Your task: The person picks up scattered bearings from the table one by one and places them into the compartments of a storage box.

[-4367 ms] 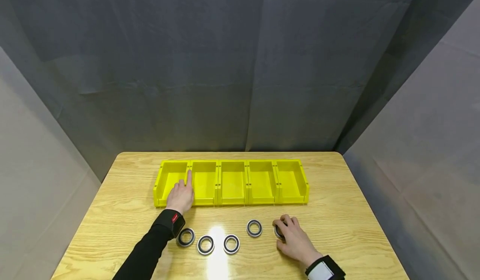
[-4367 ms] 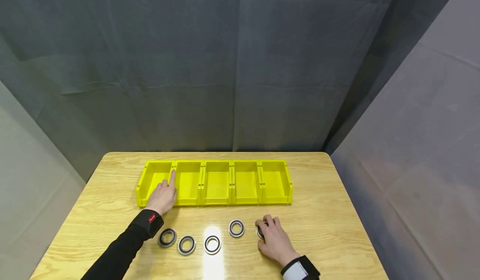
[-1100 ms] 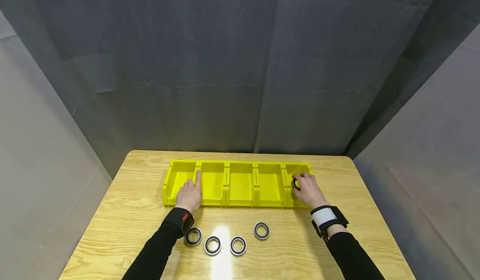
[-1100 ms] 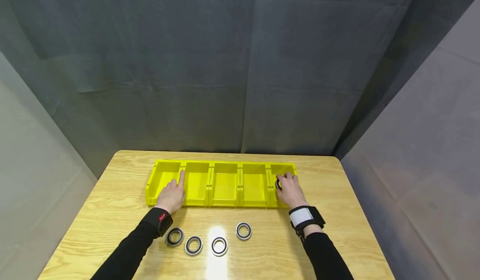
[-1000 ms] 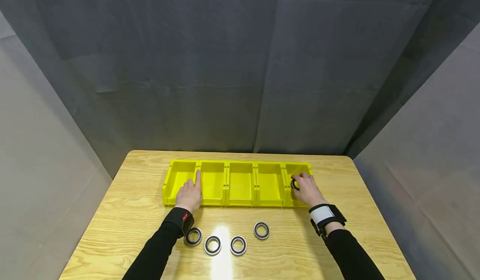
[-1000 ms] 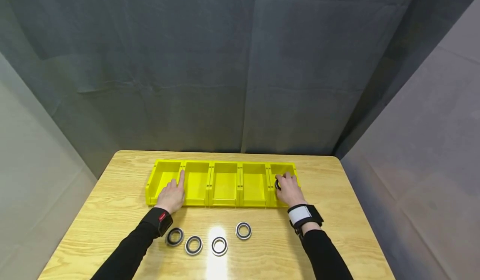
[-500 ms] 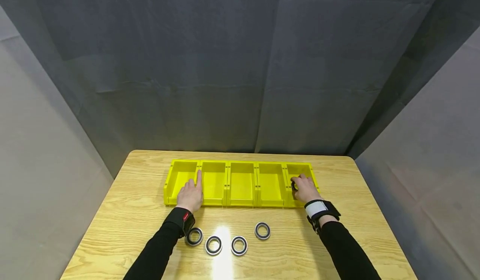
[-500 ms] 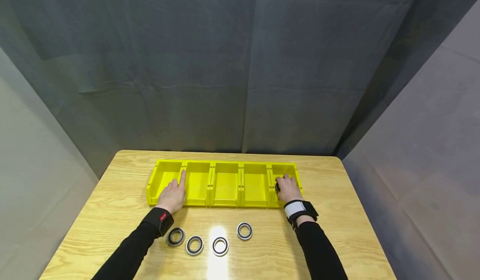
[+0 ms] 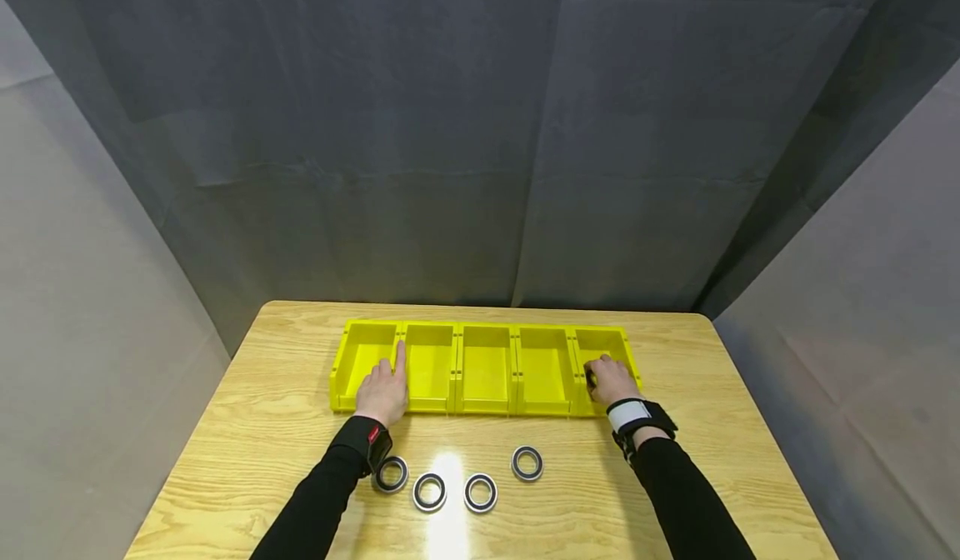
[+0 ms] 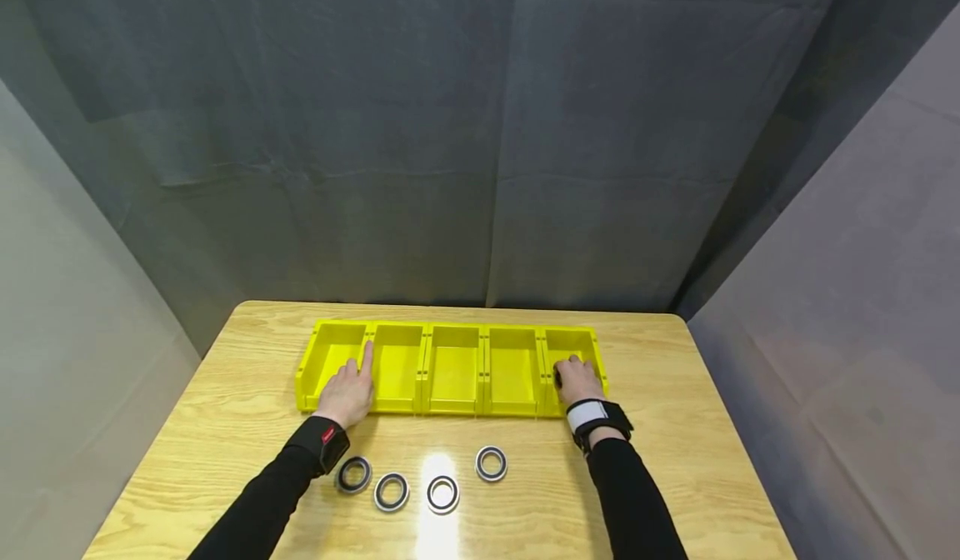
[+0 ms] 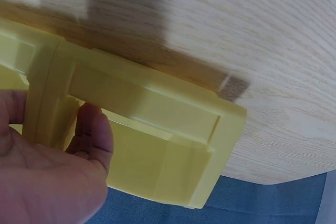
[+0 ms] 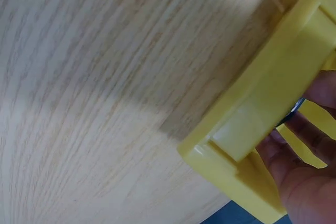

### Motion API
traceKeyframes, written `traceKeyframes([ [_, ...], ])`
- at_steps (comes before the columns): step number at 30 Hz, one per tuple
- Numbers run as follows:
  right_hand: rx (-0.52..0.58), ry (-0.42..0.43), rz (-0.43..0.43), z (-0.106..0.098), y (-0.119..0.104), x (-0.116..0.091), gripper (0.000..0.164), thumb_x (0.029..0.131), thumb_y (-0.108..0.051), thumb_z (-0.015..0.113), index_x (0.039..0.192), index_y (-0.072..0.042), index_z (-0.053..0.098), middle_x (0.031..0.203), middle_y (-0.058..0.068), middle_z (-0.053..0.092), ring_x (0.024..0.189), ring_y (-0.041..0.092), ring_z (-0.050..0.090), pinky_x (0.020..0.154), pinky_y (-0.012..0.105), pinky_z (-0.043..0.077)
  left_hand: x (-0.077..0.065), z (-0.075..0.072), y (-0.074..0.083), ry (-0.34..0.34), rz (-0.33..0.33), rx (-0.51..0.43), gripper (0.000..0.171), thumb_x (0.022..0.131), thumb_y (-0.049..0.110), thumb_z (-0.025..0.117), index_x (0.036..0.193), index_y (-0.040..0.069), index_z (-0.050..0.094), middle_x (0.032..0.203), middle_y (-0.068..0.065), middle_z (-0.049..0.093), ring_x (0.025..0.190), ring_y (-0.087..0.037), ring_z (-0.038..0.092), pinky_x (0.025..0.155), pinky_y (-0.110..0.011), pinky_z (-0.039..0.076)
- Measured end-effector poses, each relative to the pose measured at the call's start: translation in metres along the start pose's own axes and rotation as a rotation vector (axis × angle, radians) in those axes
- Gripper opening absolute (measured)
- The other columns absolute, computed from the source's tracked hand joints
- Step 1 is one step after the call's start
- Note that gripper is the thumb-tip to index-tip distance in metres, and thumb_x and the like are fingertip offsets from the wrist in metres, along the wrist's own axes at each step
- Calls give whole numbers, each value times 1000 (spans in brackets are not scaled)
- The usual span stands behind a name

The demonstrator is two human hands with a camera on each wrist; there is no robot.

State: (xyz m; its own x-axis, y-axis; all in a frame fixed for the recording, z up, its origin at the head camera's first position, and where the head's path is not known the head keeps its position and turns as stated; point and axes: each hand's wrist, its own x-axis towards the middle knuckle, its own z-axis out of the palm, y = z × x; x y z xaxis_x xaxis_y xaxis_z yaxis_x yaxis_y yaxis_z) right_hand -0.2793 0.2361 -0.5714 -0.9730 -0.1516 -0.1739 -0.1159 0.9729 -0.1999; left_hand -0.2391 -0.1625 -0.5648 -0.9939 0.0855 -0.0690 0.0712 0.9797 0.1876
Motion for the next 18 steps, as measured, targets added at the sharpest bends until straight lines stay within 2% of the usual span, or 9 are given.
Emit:
traceKeyframes([
  [4,-17,15,-6,-1,-1,-2,31,83,1,75,114,2,71,107,22,66,102,40,62,97,56,48,0,2,0,0,3,-4,77,98,15,60,161,6,17,107,-22,53,91,-32,53,80,-43,47],
  [11,-7,36,23,0,-4,-5,35,82,5,74,117,1,70,110,24,65,101,43,62,95,57,50,1,4,-2,33,15,-8,76,97,13,59,160,5,18,103,-22,53,87,-32,53,78,-43,47],
  [15,-11,25,31,0,-5,-6,40,84,5,73,123,1,67,115,26,65,103,44,64,94,57,51,1,4,-2,54,24,-13,74,97,13,59,160,4,20,103,-23,54,88,-33,55,78,-43,48],
  [18,4,-1,41,-1,-5,-6,46,85,7,71,130,2,63,123,27,64,110,44,63,98,56,51,1,4,-2,53,22,-13,74,97,13,59,160,4,20,103,-23,54,88,-33,55,78,-43,48],
])
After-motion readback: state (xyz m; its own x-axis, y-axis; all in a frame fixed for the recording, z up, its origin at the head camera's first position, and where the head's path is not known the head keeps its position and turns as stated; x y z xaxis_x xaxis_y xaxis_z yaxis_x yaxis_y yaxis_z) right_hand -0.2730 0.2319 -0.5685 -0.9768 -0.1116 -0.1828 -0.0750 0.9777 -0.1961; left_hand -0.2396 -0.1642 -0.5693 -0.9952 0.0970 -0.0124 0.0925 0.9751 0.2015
